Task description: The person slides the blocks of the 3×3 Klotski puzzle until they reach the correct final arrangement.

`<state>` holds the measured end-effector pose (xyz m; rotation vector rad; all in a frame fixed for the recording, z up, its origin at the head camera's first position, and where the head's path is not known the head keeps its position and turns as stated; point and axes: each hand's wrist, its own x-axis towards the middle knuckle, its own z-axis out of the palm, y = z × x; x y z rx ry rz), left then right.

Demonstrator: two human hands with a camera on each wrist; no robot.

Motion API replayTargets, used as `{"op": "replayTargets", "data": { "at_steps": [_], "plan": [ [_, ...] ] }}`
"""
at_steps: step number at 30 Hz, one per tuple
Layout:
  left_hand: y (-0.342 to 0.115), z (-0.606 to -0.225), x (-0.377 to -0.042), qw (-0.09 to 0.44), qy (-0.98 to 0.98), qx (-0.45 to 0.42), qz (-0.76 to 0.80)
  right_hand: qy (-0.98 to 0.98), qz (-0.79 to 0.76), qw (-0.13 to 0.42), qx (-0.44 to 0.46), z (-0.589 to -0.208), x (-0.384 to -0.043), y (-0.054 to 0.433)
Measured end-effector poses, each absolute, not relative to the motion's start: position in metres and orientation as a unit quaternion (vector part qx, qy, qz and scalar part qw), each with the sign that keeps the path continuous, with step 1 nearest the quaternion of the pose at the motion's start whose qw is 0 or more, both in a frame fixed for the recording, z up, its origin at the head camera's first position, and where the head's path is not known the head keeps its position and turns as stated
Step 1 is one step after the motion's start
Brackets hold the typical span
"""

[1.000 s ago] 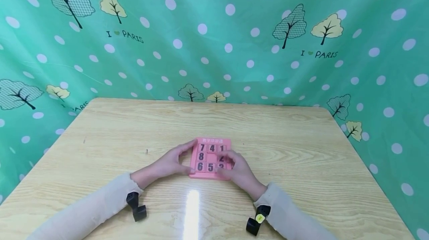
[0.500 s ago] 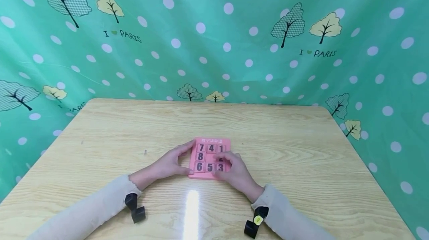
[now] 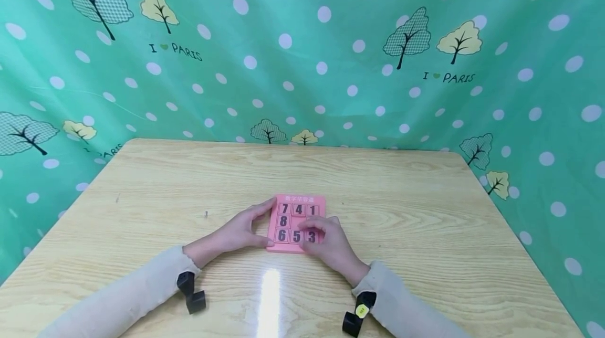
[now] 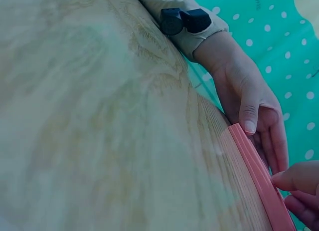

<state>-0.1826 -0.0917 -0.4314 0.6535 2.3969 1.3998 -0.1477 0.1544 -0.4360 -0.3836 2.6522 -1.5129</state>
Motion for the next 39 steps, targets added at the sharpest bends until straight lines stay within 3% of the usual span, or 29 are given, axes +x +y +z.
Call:
{"op": "replayTargets", "data": {
  "at_steps": [39],
  "plan": [
    [-0.0907,-0.4314,-0.1818,0.142,0.83,0.233,0.487,0.863,-0.487,0.022,-0.137,-0.4341,-0.1557,0.1513]
  ]
}}
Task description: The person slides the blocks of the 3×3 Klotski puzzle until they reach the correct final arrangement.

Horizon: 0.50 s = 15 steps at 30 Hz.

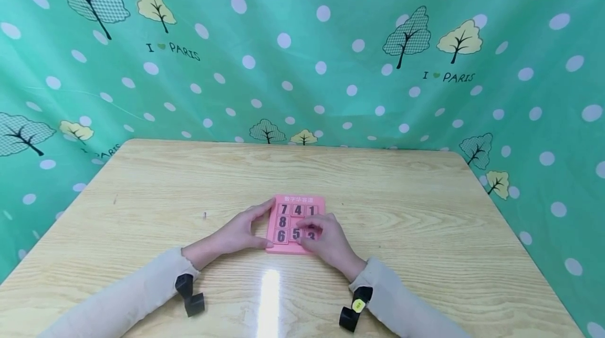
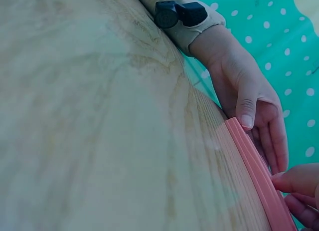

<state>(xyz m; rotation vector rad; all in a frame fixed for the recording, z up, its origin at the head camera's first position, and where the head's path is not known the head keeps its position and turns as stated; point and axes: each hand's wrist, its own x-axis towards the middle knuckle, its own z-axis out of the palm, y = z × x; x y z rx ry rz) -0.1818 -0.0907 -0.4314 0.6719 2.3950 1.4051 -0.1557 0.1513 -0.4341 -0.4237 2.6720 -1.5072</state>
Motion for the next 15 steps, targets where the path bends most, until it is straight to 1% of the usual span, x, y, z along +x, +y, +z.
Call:
{"op": "replayTargets", "data": {
  "at_steps": [8,15],
  "plan": [
    [-0.091,-0.434,-0.183,0.141,0.829,0.232,0.489,0.873,-0.471,0.019,-0.128,-0.435,-0.163,0.152],
    [-0.091,-0.431,-0.181,0.14,0.832,0.228,0.485,0.869,-0.478,0.026,-0.127,-0.435,-0.167,0.151]
  ]
}}
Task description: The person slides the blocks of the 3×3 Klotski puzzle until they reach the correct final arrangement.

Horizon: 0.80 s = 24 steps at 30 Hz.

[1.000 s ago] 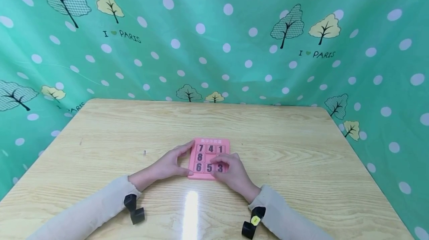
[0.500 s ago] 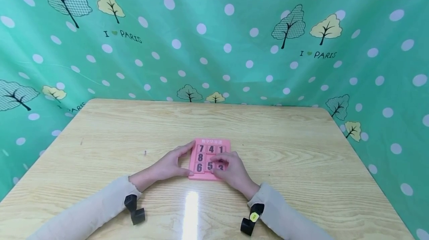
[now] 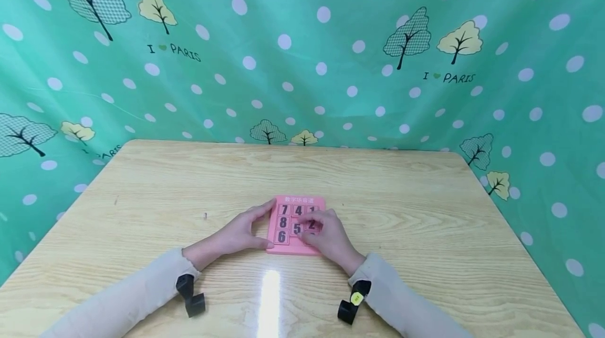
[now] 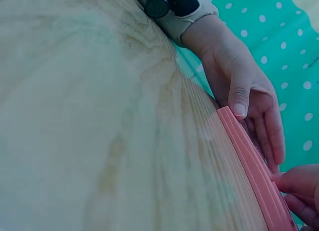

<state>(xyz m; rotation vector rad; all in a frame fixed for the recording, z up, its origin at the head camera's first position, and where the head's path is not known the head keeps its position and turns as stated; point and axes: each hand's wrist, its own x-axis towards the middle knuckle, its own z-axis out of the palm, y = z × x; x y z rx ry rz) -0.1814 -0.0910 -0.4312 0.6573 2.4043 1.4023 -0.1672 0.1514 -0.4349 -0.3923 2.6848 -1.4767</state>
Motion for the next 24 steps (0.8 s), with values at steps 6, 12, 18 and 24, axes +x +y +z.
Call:
{"op": "replayTargets", "data": {
  "at_steps": [6,12,18,24],
  "plan": [
    [-0.091,-0.4325,-0.1816,0.144,0.83,0.228,0.488,0.873,-0.472,0.024,-0.125,-0.4358,-0.1696,0.1516],
    [-0.0913,-0.4357,-0.1819,0.146,0.834,0.231,0.479,0.874,-0.467,0.022,-0.13,-0.4369,-0.1711,0.1523],
    [-0.0922,-0.4333,-0.1819,0.143,0.832,0.234,0.483,0.873,-0.467,0.012,-0.139,-0.4355,-0.1737,0.1518],
    [-0.0921,-0.4331,-0.182,0.146,0.832,0.231,0.483,0.875,-0.467,0.019,-0.131,-0.436,-0.175,0.1522]
  ]
}}
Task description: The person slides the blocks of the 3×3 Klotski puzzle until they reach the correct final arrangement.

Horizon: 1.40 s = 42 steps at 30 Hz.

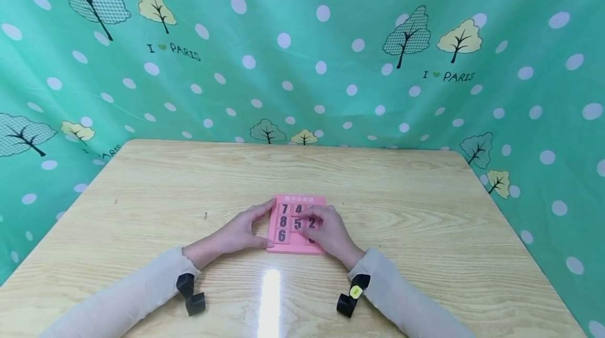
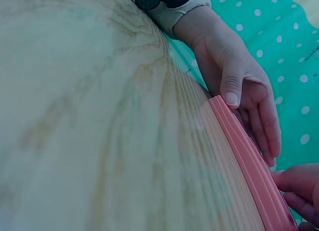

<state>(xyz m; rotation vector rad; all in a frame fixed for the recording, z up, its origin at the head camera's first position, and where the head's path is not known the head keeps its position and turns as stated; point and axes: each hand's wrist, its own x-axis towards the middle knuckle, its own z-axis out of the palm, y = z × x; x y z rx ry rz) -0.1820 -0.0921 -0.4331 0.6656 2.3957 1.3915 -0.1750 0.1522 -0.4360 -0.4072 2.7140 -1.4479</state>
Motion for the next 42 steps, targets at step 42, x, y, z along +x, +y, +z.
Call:
{"op": "replayTargets", "data": {
  "at_steps": [42],
  "plan": [
    [-0.091,-0.436,-0.184,0.136,0.835,0.242,0.476,0.863,-0.484,0.037,-0.14,-0.423,-0.172,0.17]
  ]
}}
